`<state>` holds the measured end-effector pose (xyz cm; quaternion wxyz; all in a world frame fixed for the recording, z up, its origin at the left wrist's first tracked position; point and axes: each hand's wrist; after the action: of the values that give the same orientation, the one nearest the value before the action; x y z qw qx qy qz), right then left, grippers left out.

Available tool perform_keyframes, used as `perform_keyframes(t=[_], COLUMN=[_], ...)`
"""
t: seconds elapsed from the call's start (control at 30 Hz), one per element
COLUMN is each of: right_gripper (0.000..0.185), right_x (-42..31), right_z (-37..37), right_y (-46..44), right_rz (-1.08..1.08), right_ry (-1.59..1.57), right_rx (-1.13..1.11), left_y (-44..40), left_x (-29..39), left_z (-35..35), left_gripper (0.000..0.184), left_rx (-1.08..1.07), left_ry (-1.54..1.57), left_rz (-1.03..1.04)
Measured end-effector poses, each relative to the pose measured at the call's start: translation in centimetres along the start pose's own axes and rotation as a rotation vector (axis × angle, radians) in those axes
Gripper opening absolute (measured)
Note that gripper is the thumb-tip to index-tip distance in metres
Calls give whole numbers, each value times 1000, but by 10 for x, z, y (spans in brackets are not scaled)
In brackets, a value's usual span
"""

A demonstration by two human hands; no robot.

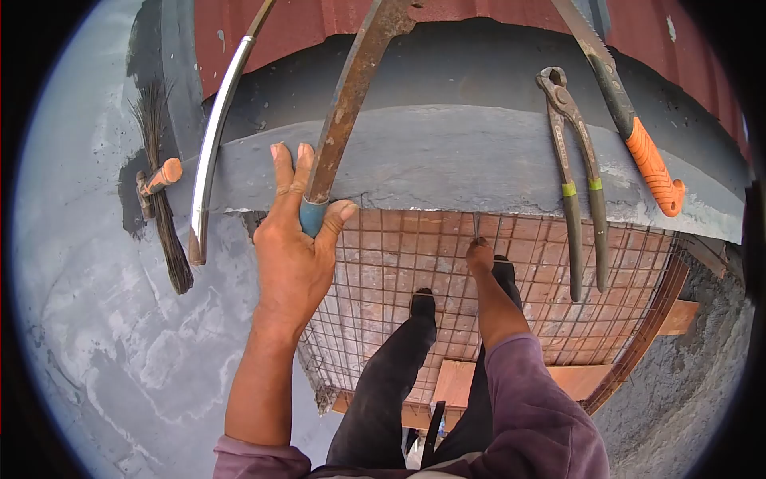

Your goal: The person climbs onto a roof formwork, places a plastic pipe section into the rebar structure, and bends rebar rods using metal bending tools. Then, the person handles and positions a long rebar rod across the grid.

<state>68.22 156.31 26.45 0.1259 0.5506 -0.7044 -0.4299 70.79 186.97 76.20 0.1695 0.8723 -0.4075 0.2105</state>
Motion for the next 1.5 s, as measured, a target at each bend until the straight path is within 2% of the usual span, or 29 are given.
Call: perform_keyframes(t=[0.07, 0.13, 0.23, 0.33, 0.47, 0.53, 0.6, 0.77, 0.87, 0.97, 1.03, 1.2, 1.3, 1.4, 1.5], right_gripper=[24, 28, 32, 33, 37, 38, 36, 33, 33, 33, 33, 34, 33, 33, 34], right_x=[-32, -35, -81, -88, -128, -153, -198, -247, -250, -252, -250, -256, -253, -252, -252], right_z=[-39, -59, -144, -192, -240, -244, -261, -260, -256, -253, -260, -279, -270, -268, -267], right_y=[58, 108, 220, 302, 359, 354, 354, 323, 320, 315, 324, 355, 360, 366, 364], right_rz=[-5, -158, -76, -134, -231, -317, -322, -419, -479, -386, -456, -467, -509, -516, -500], right_ry=[107, 139, 86, 67, 3, -72, -129, -152, -171, -239, -203, -195, -241, -220, -234], right_rx=[-2, 48, -84, -125, -119, -71, -93, -47, -31, -162, -167, -217, -200, -151, -137], left_y=[2, 1, -4, -9, -17, -15, -5, 20, 38, 50, 54, 59, 54, 54, 56], left_x=[-2, -5, 13, 22, 13, 23, 45, 55, 59, 42, 38, 27, 23, 9, 7], left_z=[2, 2, -16, -35, -69, -103, -140, -184, -193, -198, -201, -218, -220, -219, -216], left_gripper=[72, 75, 73, 69, 55, 47, 40, 42, 36, 35, 37, 42, 38, 32, 26], left_rx=[28, 78, -61, -162, -152, -133, -13, 353, 455, 508, 589, 715, 846, 809, 818], left_ry=[10, -22, 49, 63, 155, 306, 446, 891, 1127, 1304, 1416, 1528, 1535, 1644, 1526], left_rz=[65, 183, 6, -38, -7, -71, -202, -170, -142, -92, -71, -137, -295, -313, -264])
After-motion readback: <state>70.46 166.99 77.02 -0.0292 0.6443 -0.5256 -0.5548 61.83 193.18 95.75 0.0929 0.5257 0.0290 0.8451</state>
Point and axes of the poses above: each hand's wrist, its own y-axis away from the middle knuckle, its own z-axis out of the palm, x = y × z, and after that the axes turned 10 degrees about z, right-handed
